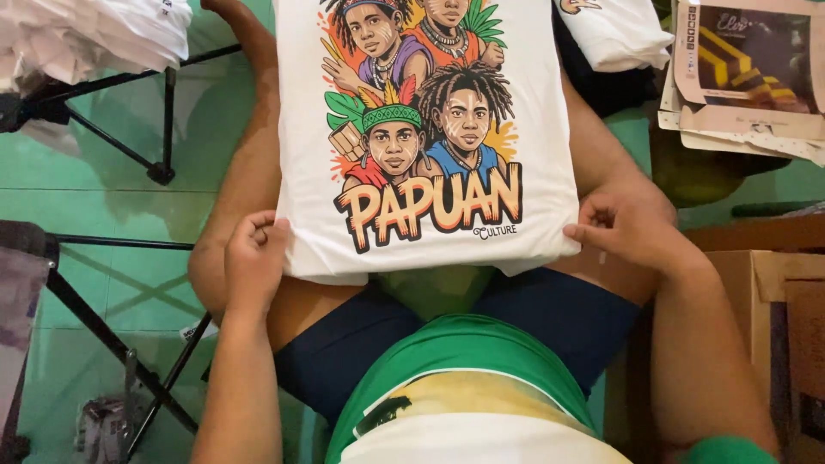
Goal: The person uses a lint roller to clean a white t-shirt with a graphic print. They roll the sticky surface over the front and back of the shirt to remove lint, then flip the shirt to reveal the back design.
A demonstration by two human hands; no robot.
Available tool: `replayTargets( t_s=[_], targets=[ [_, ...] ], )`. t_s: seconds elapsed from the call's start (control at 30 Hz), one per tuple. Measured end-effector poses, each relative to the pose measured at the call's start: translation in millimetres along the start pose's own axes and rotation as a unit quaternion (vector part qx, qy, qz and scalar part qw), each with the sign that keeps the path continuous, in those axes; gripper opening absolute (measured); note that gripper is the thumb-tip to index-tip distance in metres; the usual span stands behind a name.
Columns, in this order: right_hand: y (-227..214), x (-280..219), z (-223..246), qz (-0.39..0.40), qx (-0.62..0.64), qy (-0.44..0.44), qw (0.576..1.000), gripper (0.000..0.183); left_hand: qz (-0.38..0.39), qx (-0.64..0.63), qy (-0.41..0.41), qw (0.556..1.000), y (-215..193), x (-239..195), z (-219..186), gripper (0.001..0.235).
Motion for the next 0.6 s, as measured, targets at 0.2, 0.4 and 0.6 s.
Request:
replayTargets(
  t_s=[0.2,0.4,0.6],
  targets=[
    [4,-3,-12,0.020,0.041,-0.042,0.998,0.031,0.010,0.019,0.018,1.000,-3,-11,-2,0.020],
    [-3,-3,-9,-0.094,-0.032,-0.005,0.995,0.031,-0.011,0.074,0.050,0.996,-1,-12,-7,0.023],
    [-4,4,-15,-0.073,-0.138,0.023,0.988,0.029,0.002,0.133,0.060,0.989,-3,-13,-11,0.024]
  ],
)
Point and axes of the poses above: each hand's wrist, its own x-axis towards the middle knuckle, its own y-axis out of the palm, z = x × y, the point moved 4 cm from there along x, towards the middle knuckle
